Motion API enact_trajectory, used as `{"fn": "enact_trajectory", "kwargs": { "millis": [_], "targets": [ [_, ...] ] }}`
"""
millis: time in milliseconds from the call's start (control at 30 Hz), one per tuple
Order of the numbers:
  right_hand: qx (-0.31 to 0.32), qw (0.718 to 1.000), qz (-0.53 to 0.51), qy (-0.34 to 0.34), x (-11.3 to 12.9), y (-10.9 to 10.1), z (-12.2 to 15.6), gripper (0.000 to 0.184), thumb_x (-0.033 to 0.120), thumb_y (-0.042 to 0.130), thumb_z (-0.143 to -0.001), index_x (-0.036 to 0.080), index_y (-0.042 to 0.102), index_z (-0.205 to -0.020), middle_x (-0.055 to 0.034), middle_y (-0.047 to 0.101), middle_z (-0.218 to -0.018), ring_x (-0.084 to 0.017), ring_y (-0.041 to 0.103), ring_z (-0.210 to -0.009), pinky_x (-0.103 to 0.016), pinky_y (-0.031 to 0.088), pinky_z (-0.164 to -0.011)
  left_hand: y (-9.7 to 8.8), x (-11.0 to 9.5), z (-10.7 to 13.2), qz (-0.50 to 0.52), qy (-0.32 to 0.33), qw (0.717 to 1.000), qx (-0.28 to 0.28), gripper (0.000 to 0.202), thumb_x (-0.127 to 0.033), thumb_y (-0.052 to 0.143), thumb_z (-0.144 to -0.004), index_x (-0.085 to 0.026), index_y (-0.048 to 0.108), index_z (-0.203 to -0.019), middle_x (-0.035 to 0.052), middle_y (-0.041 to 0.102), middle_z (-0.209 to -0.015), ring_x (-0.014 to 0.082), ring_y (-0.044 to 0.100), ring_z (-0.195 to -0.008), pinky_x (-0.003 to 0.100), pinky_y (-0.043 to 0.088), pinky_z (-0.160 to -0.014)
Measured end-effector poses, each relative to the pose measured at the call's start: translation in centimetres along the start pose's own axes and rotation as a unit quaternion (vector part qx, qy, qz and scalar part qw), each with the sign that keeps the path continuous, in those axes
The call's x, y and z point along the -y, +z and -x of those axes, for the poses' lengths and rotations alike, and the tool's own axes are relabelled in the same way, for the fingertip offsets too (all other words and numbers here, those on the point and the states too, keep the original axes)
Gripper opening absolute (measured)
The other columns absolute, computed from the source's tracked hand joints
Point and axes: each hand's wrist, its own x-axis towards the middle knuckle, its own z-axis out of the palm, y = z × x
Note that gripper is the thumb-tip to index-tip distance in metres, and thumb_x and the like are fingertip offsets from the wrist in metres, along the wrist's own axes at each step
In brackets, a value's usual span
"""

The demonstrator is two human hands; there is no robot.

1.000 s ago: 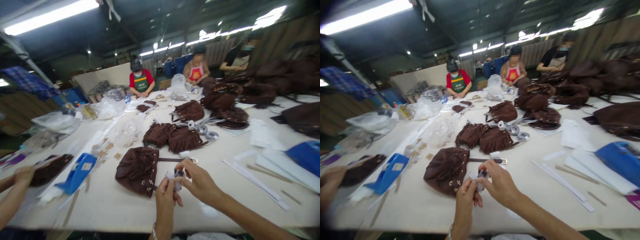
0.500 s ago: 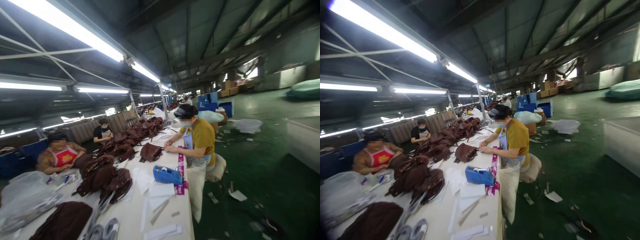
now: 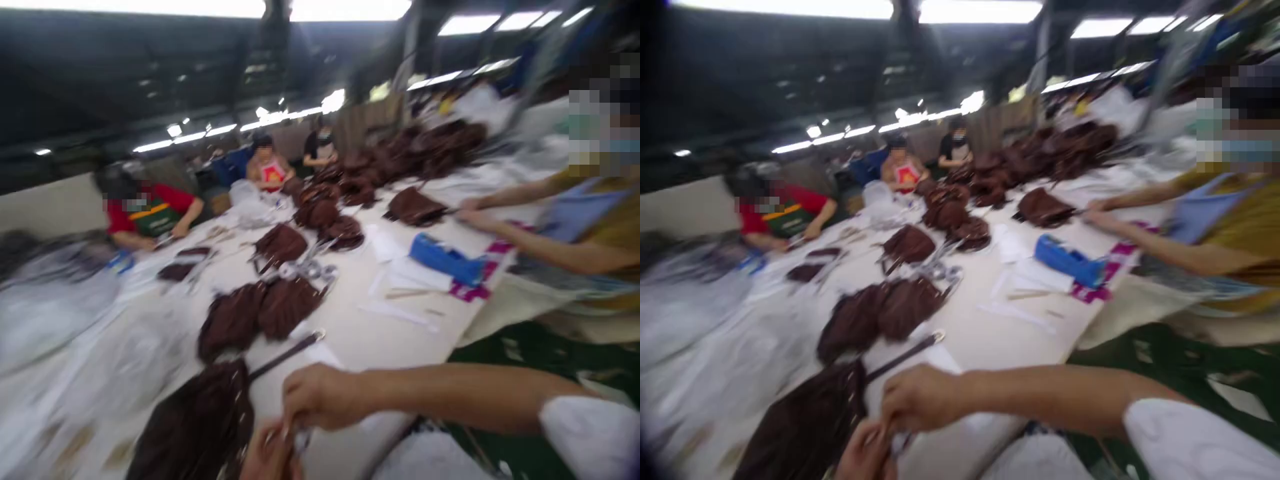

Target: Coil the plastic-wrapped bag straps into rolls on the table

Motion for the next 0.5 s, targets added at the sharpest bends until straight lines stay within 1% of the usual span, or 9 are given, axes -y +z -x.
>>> {"fn": "enact_trajectory", "kwargs": {
  "millis": [33, 67, 100, 133, 167, 233, 300, 400, 500],
  "targets": [
    [-0.006, 1.000, -0.025, -0.017, -1.5, 0.7, -0.8, 0.019, 0.021, 0.047, -0.096, 0.014, 0.065, -0.094, -0.0096, 0.062, -0.095, -0.018, 0.060, -0.086, -0.032, 0.050, -0.075, -2.2, 0.5, 0.3, -0.004, -0.015, 1.000, -0.027, 0.019, -0.032, 0.068, -0.085, -0.018, 0.062, -0.098, 0.0030, 0.065, -0.085, 0.0139, 0.061, -0.064, 0.024, 0.050, -0.051],
    [-0.029, 0.999, -0.017, -0.018, -2.9, 1.4, -1.5, 0.019, 0.018, 0.048, -0.095, 0.014, 0.065, -0.089, -0.0079, 0.061, -0.088, -0.017, 0.059, -0.082, -0.029, 0.048, -0.073, -3.9, 0.9, 0.5, -0.002, -0.029, 0.999, -0.036, 0.020, -0.029, 0.072, -0.081, -0.017, 0.062, -0.093, 0.0006, 0.064, -0.074, 0.0111, 0.056, -0.052, 0.021, 0.043, -0.044],
    [-0.033, 0.999, -0.018, -0.027, -4.0, 1.9, -2.0, 0.017, 0.017, 0.049, -0.094, 0.015, 0.066, -0.089, -0.0065, 0.060, -0.087, -0.015, 0.058, -0.081, -0.027, 0.046, -0.072, -5.1, 1.3, 0.7, 0.008, -0.040, 0.999, -0.015, 0.021, -0.027, 0.075, -0.077, -0.017, 0.060, -0.087, -0.0019, 0.061, -0.064, 0.0086, 0.048, -0.042, 0.019, 0.034, -0.038],
    [-0.025, 0.999, -0.030, -0.038, -4.7, 2.1, -2.3, 0.017, 0.015, 0.049, -0.094, 0.015, 0.066, -0.090, -0.0060, 0.059, -0.088, -0.014, 0.057, -0.081, -0.026, 0.045, -0.073, -5.9, 1.5, 0.7, 0.036, -0.040, 0.998, 0.035, 0.021, -0.027, 0.074, -0.077, -0.017, 0.058, -0.086, -0.0034, 0.059, -0.060, 0.0066, 0.045, -0.037, 0.017, 0.028, -0.036],
    [-0.019, 0.998, -0.035, -0.047, -5.1, 2.1, -2.4, 0.016, 0.014, 0.050, -0.093, 0.016, 0.065, -0.091, -0.0055, 0.059, -0.089, -0.014, 0.057, -0.081, -0.024, 0.044, -0.074, -6.4, 1.7, 0.6, 0.060, -0.038, 0.995, 0.070, 0.021, -0.027, 0.073, -0.077, -0.018, 0.056, -0.085, -0.0046, 0.057, -0.057, 0.0055, 0.042, -0.035, 0.016, 0.024, -0.035],
    [0.007, 0.997, -0.047, -0.062, -5.1, 1.5, -2.1, 0.016, 0.012, 0.050, -0.092, 0.016, 0.065, -0.093, -0.0060, 0.060, -0.093, -0.013, 0.058, -0.083, -0.023, 0.044, -0.075, -6.7, 1.8, 0.6, 0.099, -0.032, 0.987, 0.120, 0.019, -0.028, 0.069, -0.081, -0.018, 0.054, -0.088, -0.0061, 0.054, -0.055, 0.0040, 0.042, -0.034, 0.015, 0.022, -0.036],
    [0.032, 0.996, -0.035, -0.069, -4.5, 0.7, -1.6, 0.017, 0.011, 0.049, -0.092, 0.016, 0.065, -0.094, -0.0070, 0.061, -0.096, -0.013, 0.058, -0.086, -0.023, 0.044, -0.077, -6.5, 1.7, 0.5, 0.111, -0.033, 0.985, 0.126, 0.017, -0.026, 0.066, -0.082, -0.017, 0.055, -0.090, -0.0072, 0.051, -0.052, 0.0033, 0.041, -0.034, 0.015, 0.023, -0.037],
    [0.055, 0.996, 0.018, -0.070, -4.0, 0.1, -1.4, 0.019, 0.009, 0.047, -0.092, 0.017, 0.064, -0.095, -0.0081, 0.063, -0.098, -0.015, 0.058, -0.091, -0.024, 0.043, -0.079, -6.1, 1.5, 0.5, 0.115, -0.037, 0.984, 0.133, 0.015, -0.024, 0.064, -0.082, -0.014, 0.056, -0.092, -0.0066, 0.051, -0.052, 0.0034, 0.041, -0.035, 0.015, 0.025, -0.038],
    [0.032, 0.996, 0.064, -0.054, -4.4, 0.2, -1.0, 0.020, 0.009, 0.046, -0.093, 0.017, 0.064, -0.094, -0.0075, 0.064, -0.098, -0.016, 0.057, -0.091, -0.025, 0.043, -0.078, -5.6, 1.5, 0.5, 0.085, -0.040, 0.987, 0.131, 0.018, -0.028, 0.061, -0.084, -0.014, 0.055, -0.094, -0.0056, 0.052, -0.047, 0.0051, 0.041, -0.035, 0.015, 0.026, -0.038]
  ]
}}
